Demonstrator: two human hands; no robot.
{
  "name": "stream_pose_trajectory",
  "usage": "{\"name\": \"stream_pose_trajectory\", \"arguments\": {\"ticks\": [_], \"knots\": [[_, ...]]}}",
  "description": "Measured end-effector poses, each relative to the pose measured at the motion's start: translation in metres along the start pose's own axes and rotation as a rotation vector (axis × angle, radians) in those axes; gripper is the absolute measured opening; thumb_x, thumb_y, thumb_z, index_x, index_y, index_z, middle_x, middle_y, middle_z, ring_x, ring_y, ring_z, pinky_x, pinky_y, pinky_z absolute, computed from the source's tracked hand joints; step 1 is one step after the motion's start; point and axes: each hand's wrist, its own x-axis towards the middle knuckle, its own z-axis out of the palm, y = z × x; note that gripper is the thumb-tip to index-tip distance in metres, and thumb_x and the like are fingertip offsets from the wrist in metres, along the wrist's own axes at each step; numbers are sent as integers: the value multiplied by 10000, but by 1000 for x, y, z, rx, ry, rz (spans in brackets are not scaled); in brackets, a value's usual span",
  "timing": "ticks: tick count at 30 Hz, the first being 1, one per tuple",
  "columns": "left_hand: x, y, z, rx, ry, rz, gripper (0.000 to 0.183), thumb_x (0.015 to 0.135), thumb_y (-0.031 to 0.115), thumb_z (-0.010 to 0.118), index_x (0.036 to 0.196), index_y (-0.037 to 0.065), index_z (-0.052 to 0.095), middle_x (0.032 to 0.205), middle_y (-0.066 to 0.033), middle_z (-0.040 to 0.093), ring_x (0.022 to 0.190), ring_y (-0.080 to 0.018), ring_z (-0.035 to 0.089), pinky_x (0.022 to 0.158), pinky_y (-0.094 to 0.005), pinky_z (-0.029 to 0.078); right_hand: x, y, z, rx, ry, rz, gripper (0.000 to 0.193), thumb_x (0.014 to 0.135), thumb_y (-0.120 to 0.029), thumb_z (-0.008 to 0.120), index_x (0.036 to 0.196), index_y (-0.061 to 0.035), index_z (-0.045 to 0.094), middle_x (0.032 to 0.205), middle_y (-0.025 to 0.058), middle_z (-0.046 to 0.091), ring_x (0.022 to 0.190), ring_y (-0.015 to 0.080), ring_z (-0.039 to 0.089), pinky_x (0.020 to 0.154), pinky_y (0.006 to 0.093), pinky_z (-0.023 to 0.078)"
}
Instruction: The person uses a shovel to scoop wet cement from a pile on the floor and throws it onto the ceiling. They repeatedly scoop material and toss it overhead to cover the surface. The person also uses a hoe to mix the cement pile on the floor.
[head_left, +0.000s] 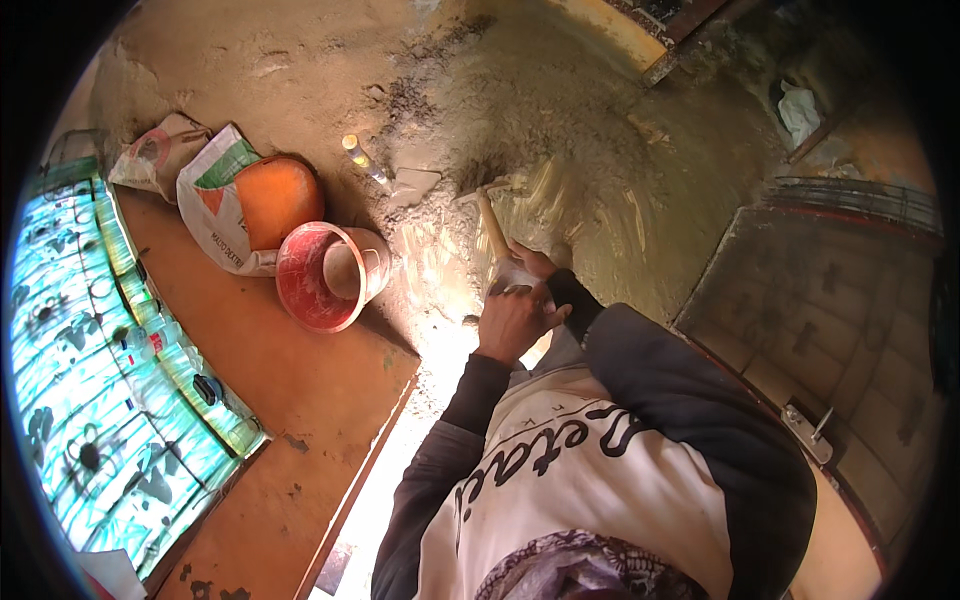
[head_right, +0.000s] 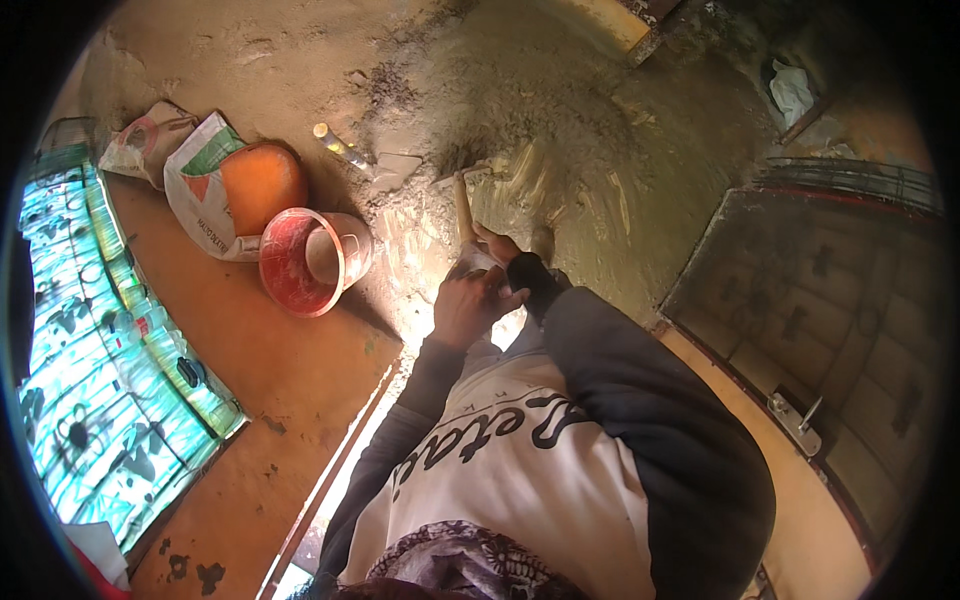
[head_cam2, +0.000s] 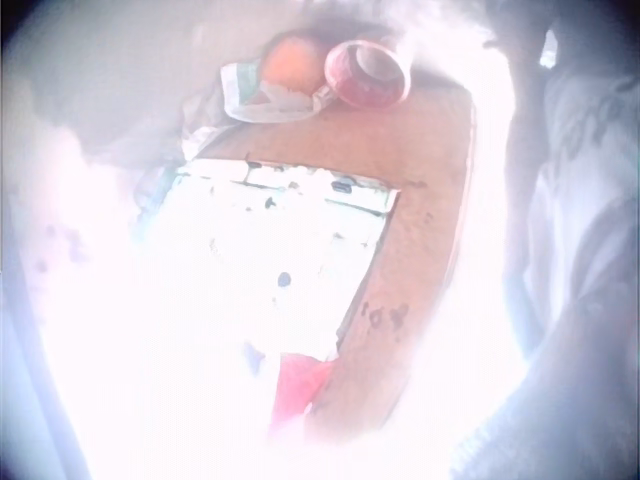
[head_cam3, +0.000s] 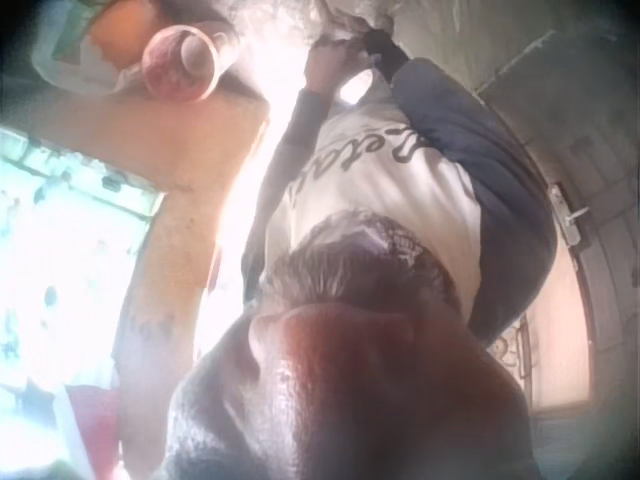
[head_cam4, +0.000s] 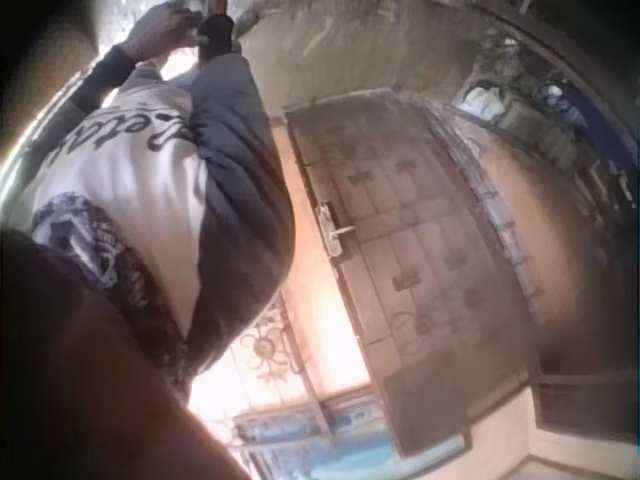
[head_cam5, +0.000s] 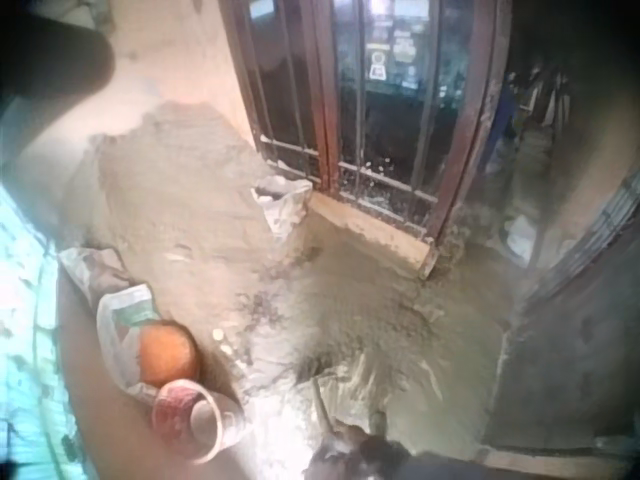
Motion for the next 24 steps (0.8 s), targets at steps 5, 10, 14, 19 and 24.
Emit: {"name": "stream_pose_trajectory", "arguments": {"ticks": [5,10,14,19,24], "knots": [[39,5,5,96,102,-98,398,824,458,649,640,108,608,533,-43,599,533,-251,619,495,-345,487,-74,-45,-87,-454,131,-227,413,917,-411,567,942,1,593,767,117,609,625,212,576,547,336,476],[81,15,-1,66,202,-296,395,860,413,618,635,94,563,537,-68,595,485,-276,611,479,-378,488,-142,-99,-235,-428,508,-18,329,899,-266,571,1119,-22,550,807,126,615,623,252,607,561,390,536],[105,6,-20,92,281,-338,389,867,405,607,646,89,552,530,-104,595,478,-297,609,470,-398,487,-167,-121,-310,-316,684,-158,184,922,-170,518,1023,-17,516,822,130,578,669,222,571,476,396,407],[152,-4,-38,130,437,-228,346,880,392,594,710,91,574,519,-127,584,471,-304,598,459,-403,474,-172,-133,-338,-448,612,-315,327,912,-173,524,1196,-13,503,951,186,616,742,285,606,568,408,504],[174,-26,-66,109,396,-322,369,897,423,540,761,83,583,557,-140,604,575,-328,630,535,-431,487,-149,-106,-226,-386,584,-163,401,901,-208,529,1246,-4,497,973,213,626,701,311,624,606,431,556]]}}
